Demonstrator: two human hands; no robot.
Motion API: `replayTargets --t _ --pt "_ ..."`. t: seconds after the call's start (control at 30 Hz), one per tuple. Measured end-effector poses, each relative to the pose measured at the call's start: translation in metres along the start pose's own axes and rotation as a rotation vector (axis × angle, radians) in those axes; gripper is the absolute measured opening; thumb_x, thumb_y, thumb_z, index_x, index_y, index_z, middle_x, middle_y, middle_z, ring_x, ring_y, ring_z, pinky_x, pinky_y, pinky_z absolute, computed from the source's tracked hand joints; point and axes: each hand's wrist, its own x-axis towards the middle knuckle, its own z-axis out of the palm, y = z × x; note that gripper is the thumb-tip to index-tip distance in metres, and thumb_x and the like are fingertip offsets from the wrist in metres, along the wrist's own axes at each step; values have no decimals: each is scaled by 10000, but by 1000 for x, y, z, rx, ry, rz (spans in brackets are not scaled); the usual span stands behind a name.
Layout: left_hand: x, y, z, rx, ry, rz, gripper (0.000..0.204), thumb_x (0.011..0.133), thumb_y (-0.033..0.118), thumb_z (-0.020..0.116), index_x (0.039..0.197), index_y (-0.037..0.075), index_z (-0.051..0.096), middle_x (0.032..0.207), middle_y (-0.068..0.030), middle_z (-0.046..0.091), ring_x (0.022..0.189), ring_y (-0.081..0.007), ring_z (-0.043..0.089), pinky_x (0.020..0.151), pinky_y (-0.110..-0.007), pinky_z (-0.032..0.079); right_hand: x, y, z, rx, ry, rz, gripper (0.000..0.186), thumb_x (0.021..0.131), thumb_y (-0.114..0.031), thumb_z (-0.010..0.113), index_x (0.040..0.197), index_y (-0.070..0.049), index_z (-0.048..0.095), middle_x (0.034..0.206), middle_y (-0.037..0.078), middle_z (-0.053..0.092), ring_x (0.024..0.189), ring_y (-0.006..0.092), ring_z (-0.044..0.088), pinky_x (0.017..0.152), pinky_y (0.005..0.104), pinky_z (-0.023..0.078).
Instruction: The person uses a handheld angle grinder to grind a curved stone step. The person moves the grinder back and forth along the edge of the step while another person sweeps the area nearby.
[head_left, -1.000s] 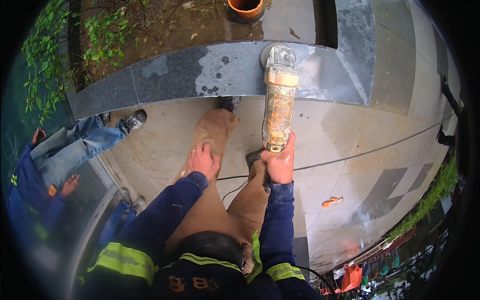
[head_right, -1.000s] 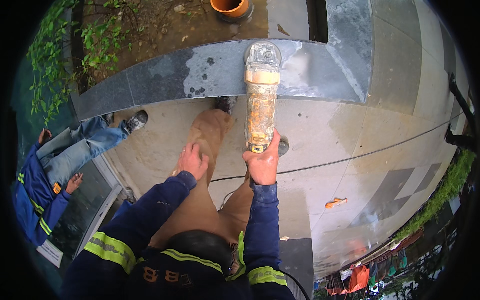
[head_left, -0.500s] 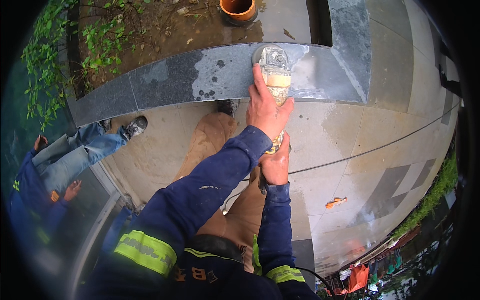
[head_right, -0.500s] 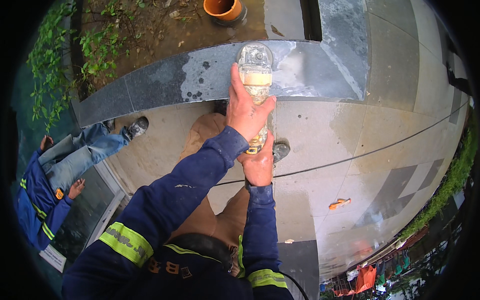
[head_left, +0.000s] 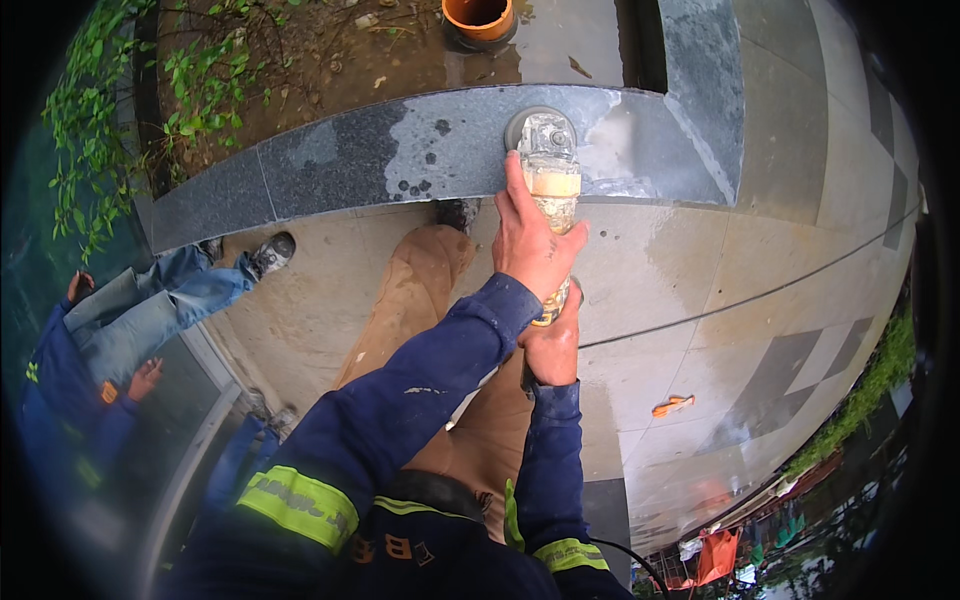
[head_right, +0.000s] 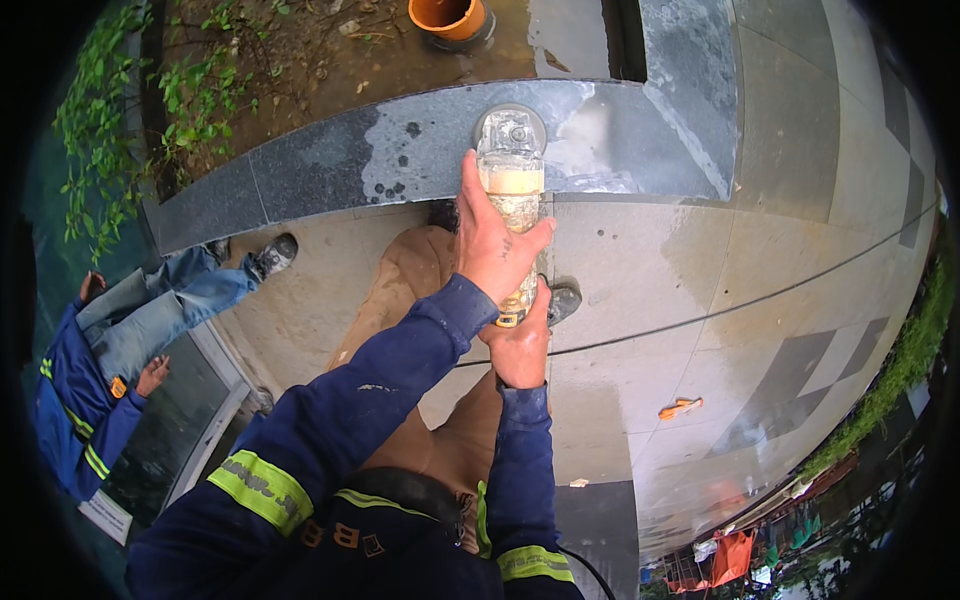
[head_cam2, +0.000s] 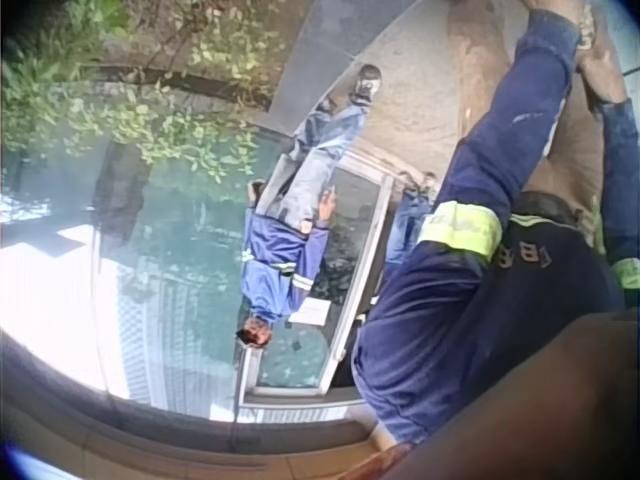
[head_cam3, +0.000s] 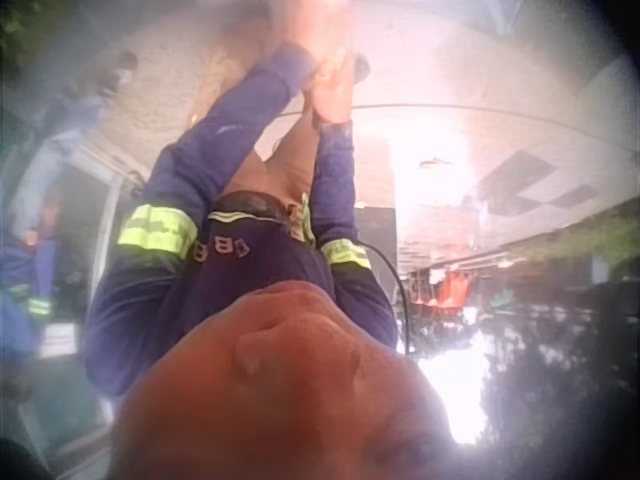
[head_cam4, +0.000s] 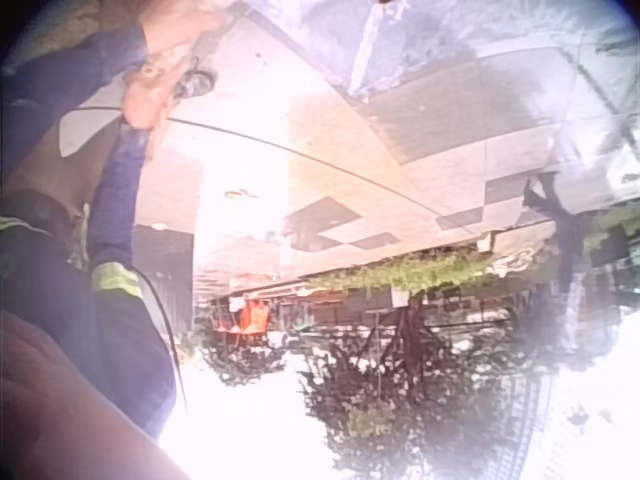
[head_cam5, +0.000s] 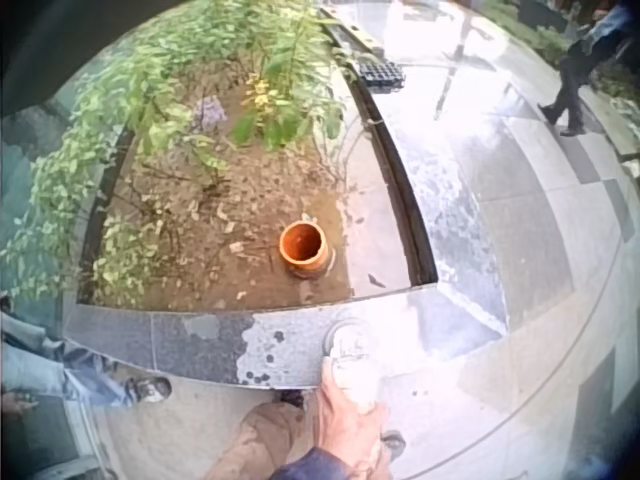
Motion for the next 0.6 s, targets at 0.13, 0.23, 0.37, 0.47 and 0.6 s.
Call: replayTargets --t 0.13,0.23,0.37,0.47,0.6 --pt "16 6 -3 -20 9 -5 1093 730 168 764 1502 27 3 1375 -326 315 1253 -461 418 1055 -481 381 16 -7 2 -53 -10 14 840 629 27 731 1374 -8 345 1041 186 650 948 275 649 844 365 512" --pt "16 4 -10 -6 34 -19 1096 724 164 762 1501 23 2 1377 -327 309 1253 -461 420 1056 -478 384 17 -2 5 -57 -38 -5 844 627 7 732 1376 -1 341 1028 207 654 944 293 652 847 368 509" --pt "6 -3 -7 46 67 0 1101 724 170 759 1500 24 -8 1379 -333 298 1241 -470 433 1041 -486 401 7 8 3 -34 -41 -28 847 625 36 728 1378 -4 343 1048 183 649 951 274 648 848 364 510" --pt "3 2 2 4 12 -48 1099 729 170 752 1501 31 -18 1371 -334 302 1234 -477 439 1032 -490 408 6 7 -5 40 -43 0 843 624 57 723 1377 -10 349 1063 167 644 954 261 646 849 362 511" --pt "14 9 9 35 36 29 1094 729 166 736 1512 69 -20 1285 -302 360 1102 -484 521 929 -496 474 20 3 -8 9 -19 34 842 626 56 724 1378 -24 355 1069 167 642 957 263 643 851 366 510"
